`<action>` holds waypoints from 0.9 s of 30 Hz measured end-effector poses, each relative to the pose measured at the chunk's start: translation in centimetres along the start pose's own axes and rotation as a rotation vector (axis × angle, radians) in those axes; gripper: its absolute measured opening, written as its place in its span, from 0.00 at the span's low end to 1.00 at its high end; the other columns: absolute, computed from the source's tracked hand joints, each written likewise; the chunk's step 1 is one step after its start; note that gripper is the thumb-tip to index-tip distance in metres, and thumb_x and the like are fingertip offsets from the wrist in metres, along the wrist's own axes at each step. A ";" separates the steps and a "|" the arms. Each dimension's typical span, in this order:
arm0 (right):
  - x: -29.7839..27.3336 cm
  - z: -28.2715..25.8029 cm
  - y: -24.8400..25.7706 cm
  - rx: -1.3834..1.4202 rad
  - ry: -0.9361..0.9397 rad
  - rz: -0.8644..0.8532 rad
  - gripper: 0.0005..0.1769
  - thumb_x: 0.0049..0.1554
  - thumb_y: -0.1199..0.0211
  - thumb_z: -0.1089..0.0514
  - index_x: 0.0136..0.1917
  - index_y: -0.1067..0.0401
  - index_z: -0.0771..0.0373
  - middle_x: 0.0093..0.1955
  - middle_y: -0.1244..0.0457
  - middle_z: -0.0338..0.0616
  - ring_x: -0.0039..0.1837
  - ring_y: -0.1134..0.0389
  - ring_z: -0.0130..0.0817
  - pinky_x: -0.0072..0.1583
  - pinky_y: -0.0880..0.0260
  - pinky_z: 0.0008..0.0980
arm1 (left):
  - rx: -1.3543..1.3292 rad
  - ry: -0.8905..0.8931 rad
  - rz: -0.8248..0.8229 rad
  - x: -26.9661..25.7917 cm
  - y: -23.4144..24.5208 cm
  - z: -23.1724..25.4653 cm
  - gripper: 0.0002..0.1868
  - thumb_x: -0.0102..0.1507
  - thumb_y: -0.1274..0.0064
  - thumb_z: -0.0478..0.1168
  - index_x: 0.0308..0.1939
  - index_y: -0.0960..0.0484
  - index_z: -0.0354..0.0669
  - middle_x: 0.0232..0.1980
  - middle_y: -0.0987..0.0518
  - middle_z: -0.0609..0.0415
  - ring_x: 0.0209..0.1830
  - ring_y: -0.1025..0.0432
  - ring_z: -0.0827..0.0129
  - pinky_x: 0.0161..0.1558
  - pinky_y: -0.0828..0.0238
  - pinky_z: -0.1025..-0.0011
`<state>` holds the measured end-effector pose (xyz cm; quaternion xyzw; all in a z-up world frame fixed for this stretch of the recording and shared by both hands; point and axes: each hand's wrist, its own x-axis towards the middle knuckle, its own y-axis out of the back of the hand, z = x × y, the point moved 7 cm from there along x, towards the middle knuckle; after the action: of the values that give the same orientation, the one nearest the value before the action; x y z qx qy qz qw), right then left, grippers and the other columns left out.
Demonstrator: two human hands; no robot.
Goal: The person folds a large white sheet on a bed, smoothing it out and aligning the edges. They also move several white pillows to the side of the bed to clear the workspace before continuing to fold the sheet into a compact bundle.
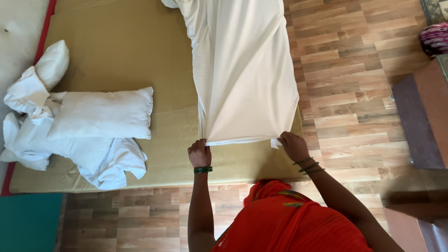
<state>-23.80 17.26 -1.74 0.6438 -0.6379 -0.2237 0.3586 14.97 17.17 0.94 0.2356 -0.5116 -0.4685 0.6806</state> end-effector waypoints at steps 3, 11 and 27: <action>-1.7 -2.6 -0.7 0.148 0.025 -0.035 0.12 0.62 0.39 0.52 0.43 0.29 0.63 0.33 0.35 0.51 0.37 0.31 0.50 0.40 0.32 0.45 | 0.018 0.082 0.004 -1.7 -0.8 -0.6 0.15 0.57 0.46 0.30 0.48 0.19 0.43 0.41 0.19 0.50 0.43 0.25 0.52 0.44 0.32 0.52; -3.7 -5.9 -2.0 0.160 -0.003 -0.178 0.12 0.54 0.30 0.52 0.47 0.28 0.59 0.34 0.32 0.45 0.37 0.27 0.43 0.40 0.29 0.41 | -0.118 0.055 -0.049 -3.1 -4.4 2.3 0.13 0.60 0.44 0.32 0.48 0.20 0.46 0.43 0.20 0.49 0.45 0.26 0.51 0.46 0.28 0.54; -8.4 2.3 7.9 -0.352 -0.222 0.498 0.08 0.57 0.36 0.63 0.50 0.22 0.54 0.54 0.31 0.42 0.54 0.31 0.49 0.55 0.30 0.48 | -0.220 -0.265 -0.290 -1.6 -2.7 2.4 0.07 0.61 0.39 0.38 0.41 0.20 0.44 0.37 0.22 0.53 0.41 0.29 0.53 0.47 0.33 0.54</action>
<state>-31.46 25.67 1.26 0.3676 -0.7626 -0.3048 0.4363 11.66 17.76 -1.15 0.1674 -0.5031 -0.6415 0.5544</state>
